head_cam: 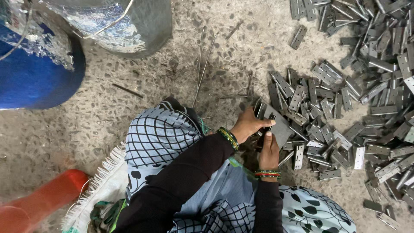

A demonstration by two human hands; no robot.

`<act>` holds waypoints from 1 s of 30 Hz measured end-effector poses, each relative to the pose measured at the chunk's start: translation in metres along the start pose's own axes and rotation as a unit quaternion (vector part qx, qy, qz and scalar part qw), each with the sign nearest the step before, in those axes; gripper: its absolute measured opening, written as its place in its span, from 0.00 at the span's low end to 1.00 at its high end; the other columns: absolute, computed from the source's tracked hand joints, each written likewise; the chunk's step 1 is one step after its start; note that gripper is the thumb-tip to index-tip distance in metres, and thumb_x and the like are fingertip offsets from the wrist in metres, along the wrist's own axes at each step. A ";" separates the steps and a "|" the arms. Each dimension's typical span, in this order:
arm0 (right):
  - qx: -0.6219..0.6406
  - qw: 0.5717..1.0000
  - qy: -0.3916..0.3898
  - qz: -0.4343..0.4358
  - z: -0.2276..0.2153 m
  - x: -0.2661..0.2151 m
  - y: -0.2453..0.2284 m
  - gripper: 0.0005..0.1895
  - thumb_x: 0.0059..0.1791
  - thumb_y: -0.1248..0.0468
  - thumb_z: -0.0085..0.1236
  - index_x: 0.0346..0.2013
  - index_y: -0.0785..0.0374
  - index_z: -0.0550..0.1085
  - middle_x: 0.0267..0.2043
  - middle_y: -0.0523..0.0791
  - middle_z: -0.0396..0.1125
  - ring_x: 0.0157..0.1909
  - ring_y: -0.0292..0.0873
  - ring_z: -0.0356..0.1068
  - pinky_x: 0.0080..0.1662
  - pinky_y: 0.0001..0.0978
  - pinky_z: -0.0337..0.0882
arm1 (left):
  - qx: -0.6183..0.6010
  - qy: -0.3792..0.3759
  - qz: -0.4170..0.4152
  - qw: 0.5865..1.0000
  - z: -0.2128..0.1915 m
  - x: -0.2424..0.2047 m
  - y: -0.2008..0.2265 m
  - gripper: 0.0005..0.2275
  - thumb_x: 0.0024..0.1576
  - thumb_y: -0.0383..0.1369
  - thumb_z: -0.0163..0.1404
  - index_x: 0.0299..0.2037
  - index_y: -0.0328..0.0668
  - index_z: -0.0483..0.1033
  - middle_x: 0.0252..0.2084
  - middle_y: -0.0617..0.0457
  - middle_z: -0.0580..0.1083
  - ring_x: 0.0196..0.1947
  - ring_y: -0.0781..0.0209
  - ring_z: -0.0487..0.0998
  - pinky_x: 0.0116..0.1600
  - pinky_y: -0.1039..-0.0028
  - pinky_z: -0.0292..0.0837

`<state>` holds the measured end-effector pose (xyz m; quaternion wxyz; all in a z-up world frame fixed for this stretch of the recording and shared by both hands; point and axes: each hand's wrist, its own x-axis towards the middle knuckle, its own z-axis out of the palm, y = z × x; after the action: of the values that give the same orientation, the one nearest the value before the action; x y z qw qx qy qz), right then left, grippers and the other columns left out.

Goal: The person sits on the floor and repeatedly picks up small metal brackets and rods, inserts the rods into the brackets, and places the assembled units into a nearby bucket. The person handles the parts one at a time and continues the process throughout the clip.

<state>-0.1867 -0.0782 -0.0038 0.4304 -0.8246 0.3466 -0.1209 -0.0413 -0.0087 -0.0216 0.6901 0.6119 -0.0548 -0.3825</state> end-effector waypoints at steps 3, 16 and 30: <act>-0.027 0.998 -0.015 0.050 -0.004 0.000 -0.021 0.37 0.58 0.41 0.34 0.58 0.73 0.71 0.45 0.59 0.71 0.45 0.54 0.71 0.50 0.44 0.69 | -0.109 -0.033 0.054 0.992 -0.004 -0.006 0.011 0.38 0.37 0.40 0.70 0.56 0.25 0.68 0.52 0.38 0.75 0.52 0.50 0.76 0.57 0.65 0.72; 0.175 0.973 0.069 0.132 -0.024 -0.006 -0.002 0.24 0.61 0.49 0.52 0.54 0.70 0.78 0.34 0.43 0.65 0.29 0.34 0.61 0.30 0.29 0.65 | -0.063 -0.047 0.044 0.996 -0.006 -0.009 0.015 0.18 0.43 0.36 0.66 0.37 0.28 0.79 0.32 0.51 0.78 0.30 0.65 0.76 0.37 0.72 0.74; -0.213 0.967 0.045 -0.130 -0.027 0.013 -0.063 0.18 0.60 0.55 0.51 0.52 0.67 0.77 0.41 0.57 0.71 0.40 0.57 0.72 0.42 0.45 0.72 | -0.073 -0.065 -0.110 0.989 -0.011 0.001 0.003 0.26 0.58 0.51 0.63 0.57 0.43 0.69 0.54 0.54 0.68 0.56 0.64 0.69 0.56 0.64 0.64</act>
<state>-0.1612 -0.0795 0.0609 0.2096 -0.9289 0.2731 -0.1368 -0.0337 -0.0008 -0.0224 0.6813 0.5360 -0.0041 -0.4985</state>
